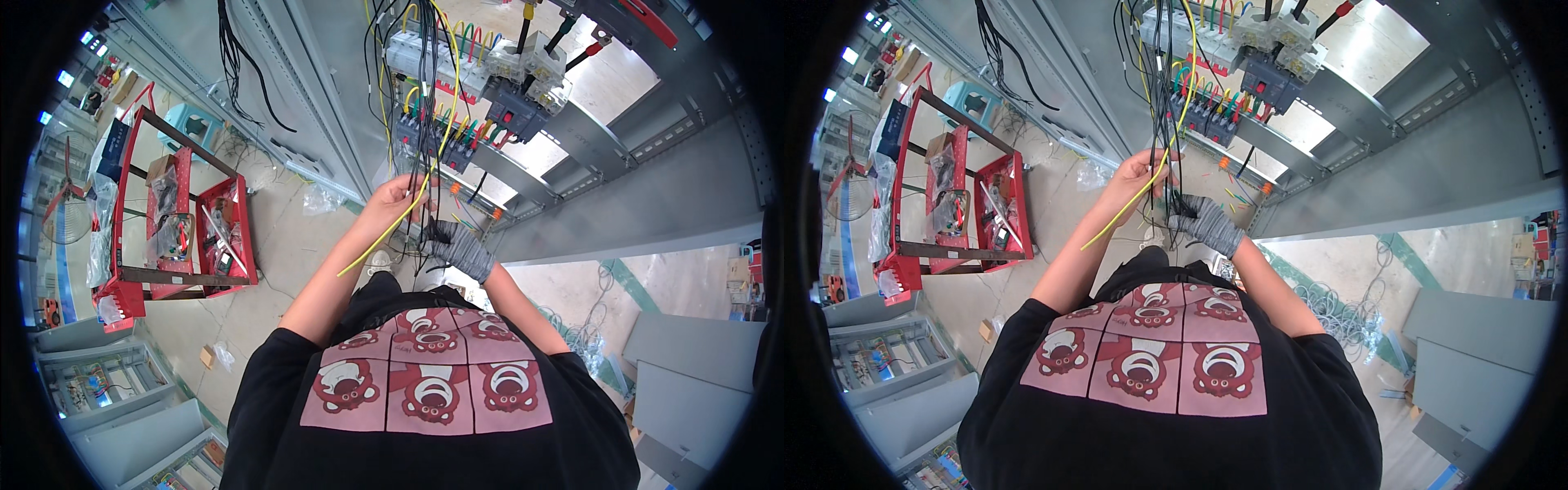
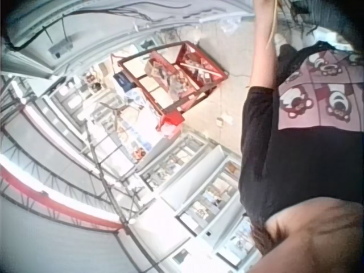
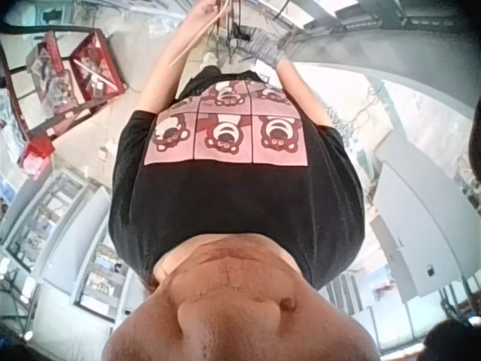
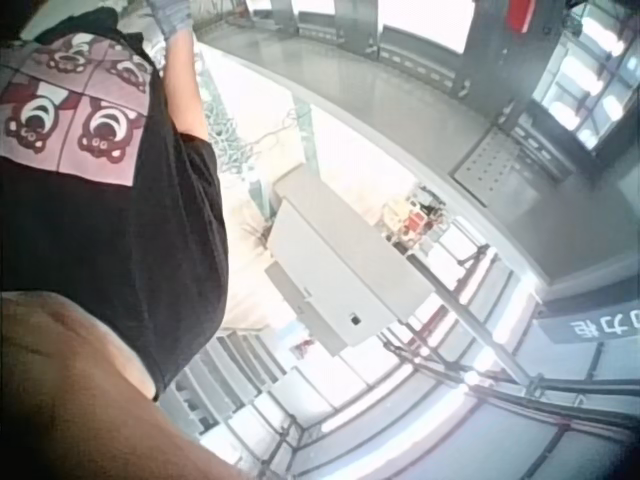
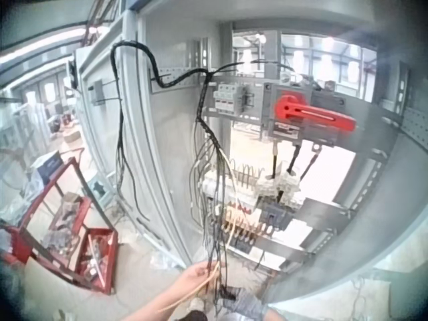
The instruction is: The person organizes and routes multiple colored wires inside an open electrical cabinet. They separate, align, and bundle the wires by hand, then secure them to the cabinet interior using cable ties.
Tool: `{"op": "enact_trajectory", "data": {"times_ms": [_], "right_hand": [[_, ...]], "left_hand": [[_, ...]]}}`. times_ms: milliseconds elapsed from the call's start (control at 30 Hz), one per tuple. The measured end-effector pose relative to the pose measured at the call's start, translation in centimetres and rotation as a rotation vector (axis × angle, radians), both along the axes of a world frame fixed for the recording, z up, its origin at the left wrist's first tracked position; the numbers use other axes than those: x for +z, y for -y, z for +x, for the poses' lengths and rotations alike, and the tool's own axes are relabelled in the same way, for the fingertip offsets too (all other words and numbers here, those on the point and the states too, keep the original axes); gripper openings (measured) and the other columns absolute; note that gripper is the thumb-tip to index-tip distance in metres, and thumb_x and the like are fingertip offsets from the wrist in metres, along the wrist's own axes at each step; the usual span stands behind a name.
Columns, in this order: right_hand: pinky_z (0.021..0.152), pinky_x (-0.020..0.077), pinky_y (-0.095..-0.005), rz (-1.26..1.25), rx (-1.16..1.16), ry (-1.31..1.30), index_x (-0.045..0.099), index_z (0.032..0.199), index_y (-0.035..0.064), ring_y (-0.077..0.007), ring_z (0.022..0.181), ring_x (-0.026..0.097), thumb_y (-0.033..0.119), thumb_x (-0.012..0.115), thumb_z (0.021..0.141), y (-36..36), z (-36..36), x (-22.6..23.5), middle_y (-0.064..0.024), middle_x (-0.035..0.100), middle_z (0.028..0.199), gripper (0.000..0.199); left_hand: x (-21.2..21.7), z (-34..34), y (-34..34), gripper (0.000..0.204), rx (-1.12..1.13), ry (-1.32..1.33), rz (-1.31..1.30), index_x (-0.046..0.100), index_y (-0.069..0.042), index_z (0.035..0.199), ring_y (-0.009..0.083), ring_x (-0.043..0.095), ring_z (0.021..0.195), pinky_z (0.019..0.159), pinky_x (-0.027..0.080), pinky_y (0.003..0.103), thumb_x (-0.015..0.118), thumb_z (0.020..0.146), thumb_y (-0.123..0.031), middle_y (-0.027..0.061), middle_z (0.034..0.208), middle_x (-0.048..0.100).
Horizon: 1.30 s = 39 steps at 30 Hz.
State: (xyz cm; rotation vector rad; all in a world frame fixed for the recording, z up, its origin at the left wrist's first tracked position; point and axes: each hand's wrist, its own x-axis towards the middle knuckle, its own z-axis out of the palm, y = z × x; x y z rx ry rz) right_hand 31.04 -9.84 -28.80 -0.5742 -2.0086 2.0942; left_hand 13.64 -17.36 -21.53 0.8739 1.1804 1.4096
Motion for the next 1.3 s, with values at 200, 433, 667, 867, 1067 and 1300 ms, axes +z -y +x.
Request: {"op": "enact_trajectory", "data": {"times_ms": [200,433,667,867,1067,1300], "right_hand": [[0.059,0.0429,-0.0224,-0.024,-0.034,0.037,0.06,0.103,0.0013,-0.0056,0.067,0.046,0.019,0.072,0.082,-0.3,0.6,-0.5,0.0043,0.055,0.076,0.03],[0.062,0.0448,-0.0224,-0.057,-0.018,0.018,0.061,0.102,0.0017,-0.0047,0.07,0.048,0.017,0.07,0.083,0.1,0.5,0.9,0.0034,0.057,0.08,0.027],[0.062,0.0441,-0.0211,0.015,-0.07,0.069,0.061,0.107,0.0021,-0.0034,0.069,0.047,0.015,0.067,0.084,0.1,-0.1,1.4,0.0041,0.057,0.08,0.026],[0.073,0.0487,-0.026,0.451,-0.537,-0.056,0.061,0.109,0.0007,-0.0126,0.08,0.062,0.003,0.055,0.085,-1.6,-1.9,3.2,-0.0062,0.068,0.09,0.024],[0.077,0.0485,-0.0259,0.641,-0.388,-0.095,0.064,0.102,-0.0004,-0.0113,0.081,0.06,0.01,0.062,0.086,0.3,-6.4,11.8,-0.0062,0.068,0.091,0.019],[0.074,0.0465,-0.0242,0.22,-0.119,0.034,0.065,0.104,0.0037,-0.0071,0.08,0.056,0.012,0.069,0.082,-1.1,-8.7,8.5,-0.0002,0.066,0.09,0.023]], "left_hand": [[0.3,0.6,-0.1,0.009,0.08,0.11,-0.016,0.059,-0.006,0.09,0.0025,0.046,0.055,0.048,0.036,0.018,0.064,0.088,-0.013,-0.004,0.071,0.055],[0.6,0.5,-0.2,0.024,0.147,-0.006,0.015,0.048,-0.01,0.074,0.0031,0.05,0.053,0.046,0.037,0.018,0.07,0.082,-0.007,-0.0044,0.067,0.054],[-0.4,0.2,0.0,0.027,0.231,-0.146,0.02,0.046,-0.009,0.073,0.0042,0.052,0.055,0.049,0.042,0.02,0.072,0.08,-0.006,-0.0037,0.064,0.052],[0.4,0.5,0.8,0.023,0.455,-0.615,-0.025,0.049,-0.003,0.077,0.0056,0.044,0.052,0.05,0.041,0.025,0.072,0.078,-0.006,-0.002,0.061,0.051],[2.2,-0.1,2.6,0.028,0.594,-0.823,-0.074,0.047,-0.002,0.089,0.0097,0.049,0.057,0.053,0.044,0.025,0.071,0.075,-0.001,0.0032,0.065,0.052],[1.3,-2.0,5.2,0.031,0.483,-0.397,0.055,0.045,-0.003,0.091,0.0082,0.057,0.066,0.06,0.046,0.025,0.07,0.075,0.004,0.0029,0.071,0.061]]}}
